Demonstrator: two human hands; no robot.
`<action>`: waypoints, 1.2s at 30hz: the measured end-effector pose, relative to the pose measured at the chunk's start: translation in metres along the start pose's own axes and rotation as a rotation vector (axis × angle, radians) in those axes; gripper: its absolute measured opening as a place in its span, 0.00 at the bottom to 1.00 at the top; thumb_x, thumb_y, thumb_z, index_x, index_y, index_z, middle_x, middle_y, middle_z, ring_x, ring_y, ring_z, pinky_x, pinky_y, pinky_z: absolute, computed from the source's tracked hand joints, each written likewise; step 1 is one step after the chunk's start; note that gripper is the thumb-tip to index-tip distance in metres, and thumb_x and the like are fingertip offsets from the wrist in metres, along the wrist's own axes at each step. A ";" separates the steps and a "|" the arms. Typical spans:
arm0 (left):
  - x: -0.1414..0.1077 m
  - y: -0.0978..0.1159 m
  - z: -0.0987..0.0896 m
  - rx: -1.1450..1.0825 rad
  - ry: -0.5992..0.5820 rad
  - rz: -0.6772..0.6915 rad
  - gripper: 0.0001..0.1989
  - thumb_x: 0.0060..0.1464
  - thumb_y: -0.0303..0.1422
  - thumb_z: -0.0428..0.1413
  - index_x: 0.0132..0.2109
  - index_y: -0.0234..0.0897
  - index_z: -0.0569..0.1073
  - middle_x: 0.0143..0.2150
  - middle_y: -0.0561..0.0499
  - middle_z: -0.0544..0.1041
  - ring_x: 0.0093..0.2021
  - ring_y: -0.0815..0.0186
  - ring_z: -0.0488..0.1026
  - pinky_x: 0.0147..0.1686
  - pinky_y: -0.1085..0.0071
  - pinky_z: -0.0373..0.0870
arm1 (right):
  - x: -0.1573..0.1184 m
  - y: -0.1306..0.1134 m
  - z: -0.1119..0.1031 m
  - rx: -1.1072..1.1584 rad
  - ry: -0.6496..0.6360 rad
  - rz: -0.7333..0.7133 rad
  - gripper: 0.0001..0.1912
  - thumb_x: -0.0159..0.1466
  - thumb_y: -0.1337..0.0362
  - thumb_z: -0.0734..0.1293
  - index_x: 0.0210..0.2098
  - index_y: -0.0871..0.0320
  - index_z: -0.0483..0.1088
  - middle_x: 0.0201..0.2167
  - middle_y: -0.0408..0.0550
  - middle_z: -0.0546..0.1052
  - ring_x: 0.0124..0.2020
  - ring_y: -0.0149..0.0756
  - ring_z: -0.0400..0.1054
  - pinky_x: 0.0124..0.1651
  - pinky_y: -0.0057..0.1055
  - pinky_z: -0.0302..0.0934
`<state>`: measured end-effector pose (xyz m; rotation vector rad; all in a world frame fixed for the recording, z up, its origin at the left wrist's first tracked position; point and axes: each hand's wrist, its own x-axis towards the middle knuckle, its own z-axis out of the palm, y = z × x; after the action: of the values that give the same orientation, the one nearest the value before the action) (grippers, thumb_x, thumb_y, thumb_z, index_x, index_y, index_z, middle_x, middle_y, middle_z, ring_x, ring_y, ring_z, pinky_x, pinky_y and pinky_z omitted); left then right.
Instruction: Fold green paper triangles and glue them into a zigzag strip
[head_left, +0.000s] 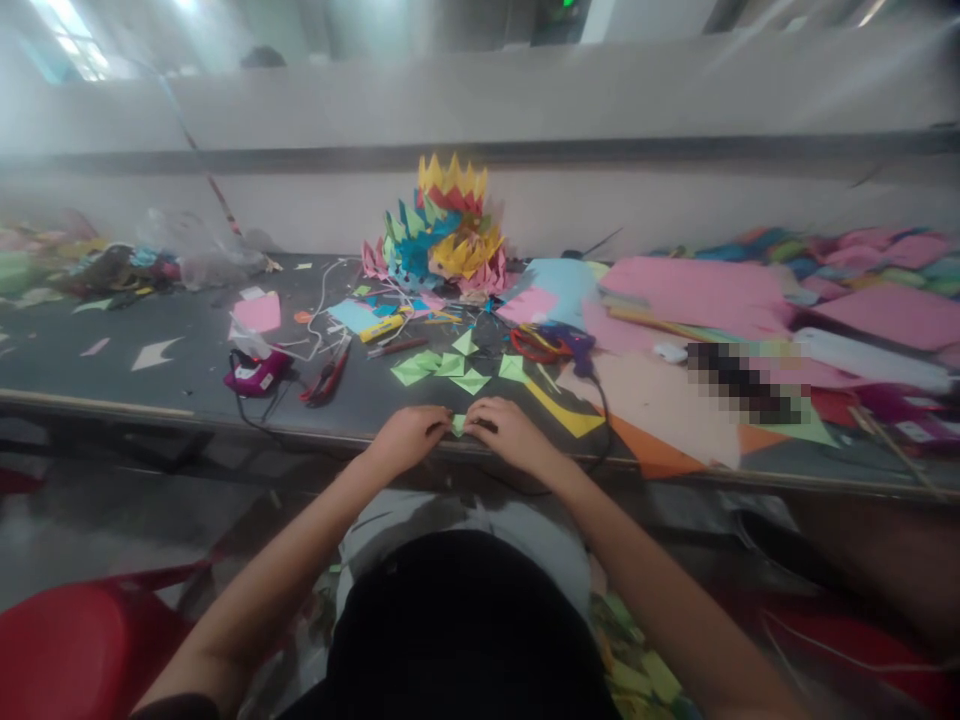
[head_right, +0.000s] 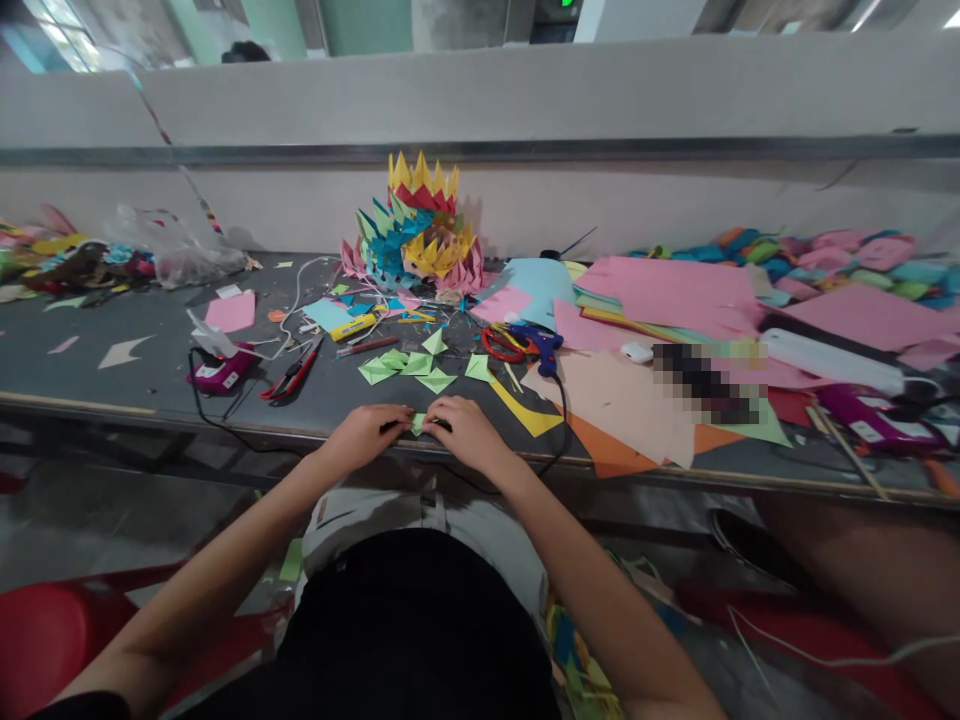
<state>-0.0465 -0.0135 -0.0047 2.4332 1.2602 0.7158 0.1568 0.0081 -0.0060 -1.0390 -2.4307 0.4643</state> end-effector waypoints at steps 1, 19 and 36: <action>0.000 0.000 0.001 -0.009 0.014 0.000 0.09 0.56 0.28 0.49 0.37 0.39 0.75 0.44 0.50 0.77 0.45 0.64 0.74 0.47 0.69 0.69 | 0.000 0.000 0.000 0.009 0.003 0.006 0.08 0.63 0.62 0.62 0.33 0.56 0.72 0.38 0.47 0.75 0.40 0.36 0.65 0.44 0.34 0.55; 0.013 0.011 0.021 0.081 0.188 -0.350 0.06 0.48 0.29 0.54 0.28 0.33 0.76 0.45 0.40 0.71 0.52 0.55 0.66 0.52 0.58 0.62 | 0.011 -0.015 0.017 -0.178 0.075 0.324 0.07 0.60 0.64 0.62 0.27 0.58 0.69 0.34 0.48 0.71 0.38 0.38 0.63 0.40 0.33 0.52; 0.015 0.011 0.027 0.097 0.253 -0.383 0.04 0.47 0.30 0.57 0.28 0.33 0.75 0.41 0.42 0.72 0.49 0.56 0.67 0.49 0.60 0.63 | 0.016 -0.020 0.019 -0.299 0.028 0.380 0.10 0.62 0.60 0.61 0.30 0.58 0.70 0.36 0.50 0.72 0.39 0.39 0.63 0.38 0.33 0.50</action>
<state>-0.0168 -0.0084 -0.0175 2.1218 1.8313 0.8829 0.1252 0.0040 -0.0086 -1.6359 -2.3253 0.2030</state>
